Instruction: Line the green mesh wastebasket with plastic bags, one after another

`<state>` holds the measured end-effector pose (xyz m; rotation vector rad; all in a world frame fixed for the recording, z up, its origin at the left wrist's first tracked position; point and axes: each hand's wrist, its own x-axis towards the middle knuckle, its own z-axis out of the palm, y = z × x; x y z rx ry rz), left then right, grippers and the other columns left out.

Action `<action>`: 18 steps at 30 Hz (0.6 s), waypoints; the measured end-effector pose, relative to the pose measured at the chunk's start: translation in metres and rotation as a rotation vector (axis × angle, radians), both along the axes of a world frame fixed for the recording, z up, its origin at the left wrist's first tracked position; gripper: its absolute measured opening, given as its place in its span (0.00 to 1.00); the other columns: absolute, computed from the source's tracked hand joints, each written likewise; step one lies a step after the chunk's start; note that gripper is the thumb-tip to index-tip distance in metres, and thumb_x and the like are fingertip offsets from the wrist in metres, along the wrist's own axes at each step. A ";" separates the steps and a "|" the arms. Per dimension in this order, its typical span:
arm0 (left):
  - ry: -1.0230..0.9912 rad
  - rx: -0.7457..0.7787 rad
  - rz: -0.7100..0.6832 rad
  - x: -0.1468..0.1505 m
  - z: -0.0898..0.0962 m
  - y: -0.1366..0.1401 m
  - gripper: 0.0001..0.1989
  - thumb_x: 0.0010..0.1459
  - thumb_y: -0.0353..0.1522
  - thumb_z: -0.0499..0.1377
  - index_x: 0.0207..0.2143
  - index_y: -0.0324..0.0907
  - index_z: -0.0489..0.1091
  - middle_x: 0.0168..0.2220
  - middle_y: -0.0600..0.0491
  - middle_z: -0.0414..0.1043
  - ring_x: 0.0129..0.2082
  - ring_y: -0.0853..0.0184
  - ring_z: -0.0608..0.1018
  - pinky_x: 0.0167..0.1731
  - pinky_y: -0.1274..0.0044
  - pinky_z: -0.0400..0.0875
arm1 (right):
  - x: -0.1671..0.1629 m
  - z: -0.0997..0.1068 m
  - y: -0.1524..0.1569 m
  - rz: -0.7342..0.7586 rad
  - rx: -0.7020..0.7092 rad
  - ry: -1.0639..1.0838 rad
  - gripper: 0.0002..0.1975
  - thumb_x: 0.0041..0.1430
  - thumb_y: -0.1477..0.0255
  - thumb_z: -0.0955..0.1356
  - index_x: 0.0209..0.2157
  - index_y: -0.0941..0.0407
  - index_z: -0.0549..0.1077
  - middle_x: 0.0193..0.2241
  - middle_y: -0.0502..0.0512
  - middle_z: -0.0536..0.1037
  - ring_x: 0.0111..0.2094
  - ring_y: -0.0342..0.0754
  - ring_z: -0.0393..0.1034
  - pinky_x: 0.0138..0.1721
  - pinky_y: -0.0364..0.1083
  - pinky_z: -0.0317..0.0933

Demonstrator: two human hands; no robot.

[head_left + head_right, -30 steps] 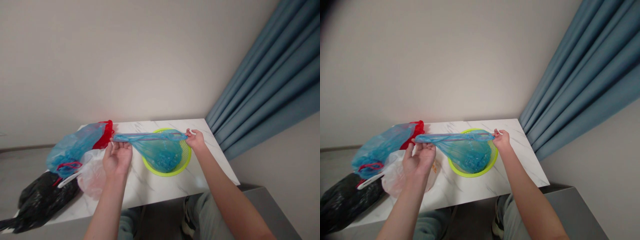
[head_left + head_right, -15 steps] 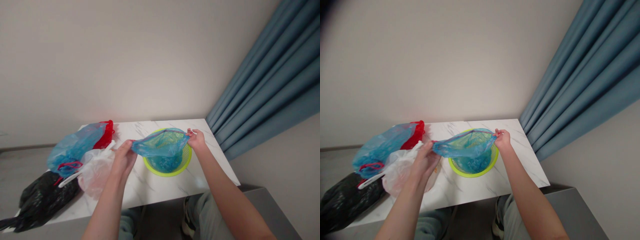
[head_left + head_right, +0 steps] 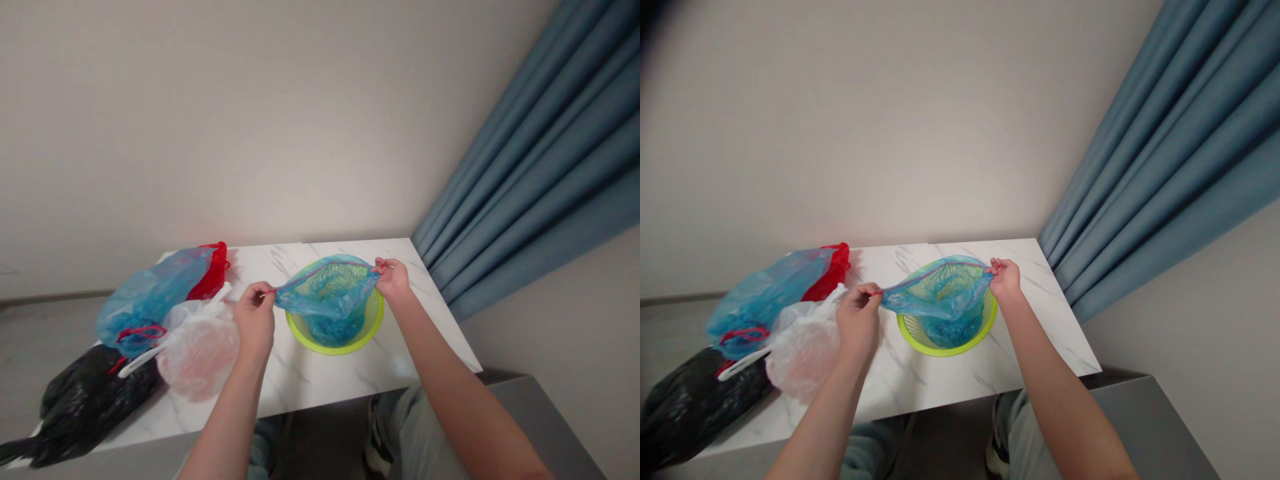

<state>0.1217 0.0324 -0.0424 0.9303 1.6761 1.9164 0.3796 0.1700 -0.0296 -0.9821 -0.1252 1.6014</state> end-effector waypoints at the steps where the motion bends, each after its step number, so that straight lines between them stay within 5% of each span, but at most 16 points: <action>1: -0.036 0.007 -0.008 0.001 -0.001 0.000 0.06 0.43 0.29 0.61 0.22 0.42 0.65 0.26 0.58 0.68 0.28 0.71 0.69 0.31 0.80 0.63 | 0.000 -0.001 0.000 0.002 0.003 -0.002 0.08 0.49 0.82 0.60 0.25 0.54 0.60 0.17 0.47 0.70 0.12 0.38 0.51 0.17 0.39 0.62; 6: -0.134 -0.115 -0.045 0.002 -0.002 0.000 0.15 0.44 0.31 0.62 0.17 0.43 0.55 0.19 0.58 0.61 0.29 0.69 0.72 0.27 0.82 0.59 | 0.002 -0.001 0.001 0.009 0.016 -0.011 0.07 0.51 0.82 0.60 0.26 0.54 0.62 0.18 0.46 0.69 0.13 0.38 0.52 0.18 0.39 0.62; 10: -0.104 -0.126 -0.048 0.004 -0.002 -0.002 0.23 0.47 0.34 0.64 0.16 0.44 0.49 0.15 0.63 0.46 0.19 0.74 0.61 0.21 0.82 0.51 | -0.010 0.007 -0.008 0.048 0.201 -0.183 0.06 0.53 0.75 0.63 0.35 0.54 0.67 0.21 0.46 0.73 0.14 0.38 0.54 0.17 0.39 0.59; 13: -0.025 -0.207 -0.071 0.010 -0.003 -0.004 0.25 0.52 0.42 0.63 0.16 0.43 0.53 0.15 0.62 0.48 0.17 0.75 0.55 0.20 0.80 0.50 | -0.029 0.013 -0.030 0.245 0.495 -0.436 0.11 0.53 0.69 0.68 0.41 0.53 0.70 0.25 0.45 0.75 0.14 0.38 0.54 0.17 0.40 0.57; 18: -0.032 -0.352 -0.136 0.028 -0.002 -0.005 0.27 0.56 0.49 0.57 0.13 0.43 0.59 0.13 0.59 0.55 0.17 0.72 0.58 0.19 0.78 0.53 | -0.060 0.011 -0.082 0.741 0.776 -0.814 0.12 0.54 0.60 0.71 0.32 0.55 0.73 0.22 0.45 0.70 0.21 0.40 0.59 0.22 0.41 0.54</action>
